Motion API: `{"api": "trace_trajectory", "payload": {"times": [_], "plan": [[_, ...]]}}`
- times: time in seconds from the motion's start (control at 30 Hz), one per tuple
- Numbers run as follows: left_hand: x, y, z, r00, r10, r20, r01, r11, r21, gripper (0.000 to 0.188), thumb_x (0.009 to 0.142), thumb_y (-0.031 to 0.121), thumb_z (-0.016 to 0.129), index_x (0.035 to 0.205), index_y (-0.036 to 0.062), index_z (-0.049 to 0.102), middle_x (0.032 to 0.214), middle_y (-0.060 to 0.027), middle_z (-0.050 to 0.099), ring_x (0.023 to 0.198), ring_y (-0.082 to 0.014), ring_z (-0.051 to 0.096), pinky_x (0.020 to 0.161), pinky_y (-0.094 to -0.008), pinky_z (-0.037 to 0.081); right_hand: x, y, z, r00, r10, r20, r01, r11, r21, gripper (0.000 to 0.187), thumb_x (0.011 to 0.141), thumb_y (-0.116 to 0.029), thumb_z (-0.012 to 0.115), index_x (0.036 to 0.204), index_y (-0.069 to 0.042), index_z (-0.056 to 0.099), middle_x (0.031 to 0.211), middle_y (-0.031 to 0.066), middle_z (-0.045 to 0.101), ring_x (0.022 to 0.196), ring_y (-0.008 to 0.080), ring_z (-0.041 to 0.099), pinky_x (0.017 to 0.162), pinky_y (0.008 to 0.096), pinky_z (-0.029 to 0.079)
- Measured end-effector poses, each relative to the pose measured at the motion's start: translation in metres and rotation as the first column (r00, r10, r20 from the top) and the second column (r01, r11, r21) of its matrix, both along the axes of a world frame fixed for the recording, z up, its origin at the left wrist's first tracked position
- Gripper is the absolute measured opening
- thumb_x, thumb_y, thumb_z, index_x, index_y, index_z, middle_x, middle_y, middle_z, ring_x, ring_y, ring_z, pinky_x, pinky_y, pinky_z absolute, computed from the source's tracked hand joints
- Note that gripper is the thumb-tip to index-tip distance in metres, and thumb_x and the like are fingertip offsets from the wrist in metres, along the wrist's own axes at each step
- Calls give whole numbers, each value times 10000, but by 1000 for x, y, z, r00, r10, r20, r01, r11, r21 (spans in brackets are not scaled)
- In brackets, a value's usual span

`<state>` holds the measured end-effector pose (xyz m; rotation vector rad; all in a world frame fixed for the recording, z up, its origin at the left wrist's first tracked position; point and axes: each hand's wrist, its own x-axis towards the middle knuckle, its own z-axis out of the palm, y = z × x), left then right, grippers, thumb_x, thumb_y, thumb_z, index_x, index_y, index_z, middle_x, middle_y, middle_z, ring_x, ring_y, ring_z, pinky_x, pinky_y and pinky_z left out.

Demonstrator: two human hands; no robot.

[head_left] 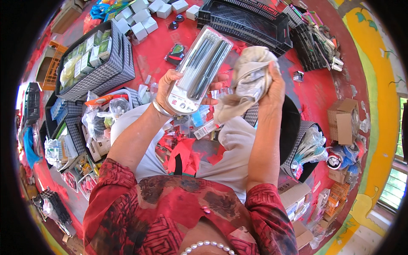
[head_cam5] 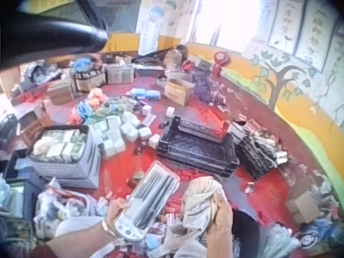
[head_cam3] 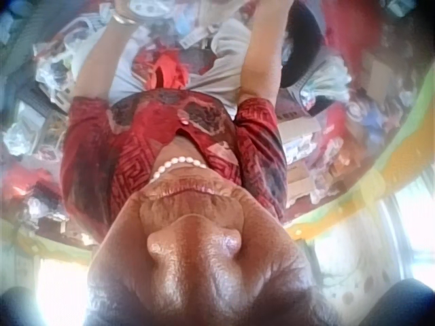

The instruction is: The person wipes the surface of a plastic container holding colored markers with a cloth, then places it into a black bin. They then pick up a blister pack of black pens and wipe it with the cloth.

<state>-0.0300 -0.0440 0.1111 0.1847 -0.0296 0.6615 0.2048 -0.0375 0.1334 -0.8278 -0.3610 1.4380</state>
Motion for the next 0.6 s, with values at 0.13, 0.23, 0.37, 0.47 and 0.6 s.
{"api": "trace_trajectory", "payload": {"times": [0.13,0.23,0.37,0.47,0.6], "plan": [[4,2,0,1000,-1,11,1,1000,17,788,710,282,568,1390,42,249,1350,-266,340,1210,-351,421,936,-524,408,5,-1,13,978,-200,67,187,968,166,387,862,-217,556,1156,30,506,1107,154,577,980,285,587,846,426,489],[8,3,-5,1000,2,-21,-1,1000,7,729,757,279,549,1384,44,263,1366,-215,350,1219,-357,411,946,-533,394,1,-4,20,940,-323,111,269,900,343,257,825,-121,621,1038,13,570,962,93,608,888,186,595,789,323,492],[12,-3,-16,998,32,-55,-28,997,76,611,846,320,509,1355,42,318,1331,-189,409,1218,-335,420,968,-531,368,-24,1,15,758,-412,505,189,881,435,221,808,-112,649,991,-10,579,963,60,567,881,146,545,800,261,444],[16,-5,-25,941,136,-311,-115,990,84,611,868,445,465,1341,73,358,1325,-169,423,1180,-338,456,986,-521,355,-53,8,3,194,-542,818,-116,815,568,248,757,-140,682,960,-28,594,1066,77,532,1002,216,498,860,304,419],[8,3,-31,990,117,-74,-128,975,-181,554,888,532,367,1230,108,465,1190,-117,537,1051,-292,547,883,-460,434,-89,-9,-9,-46,-576,816,-508,717,477,278,697,-128,671,956,-54,603,1057,69,546,900,302,512,792,376,432]]}}
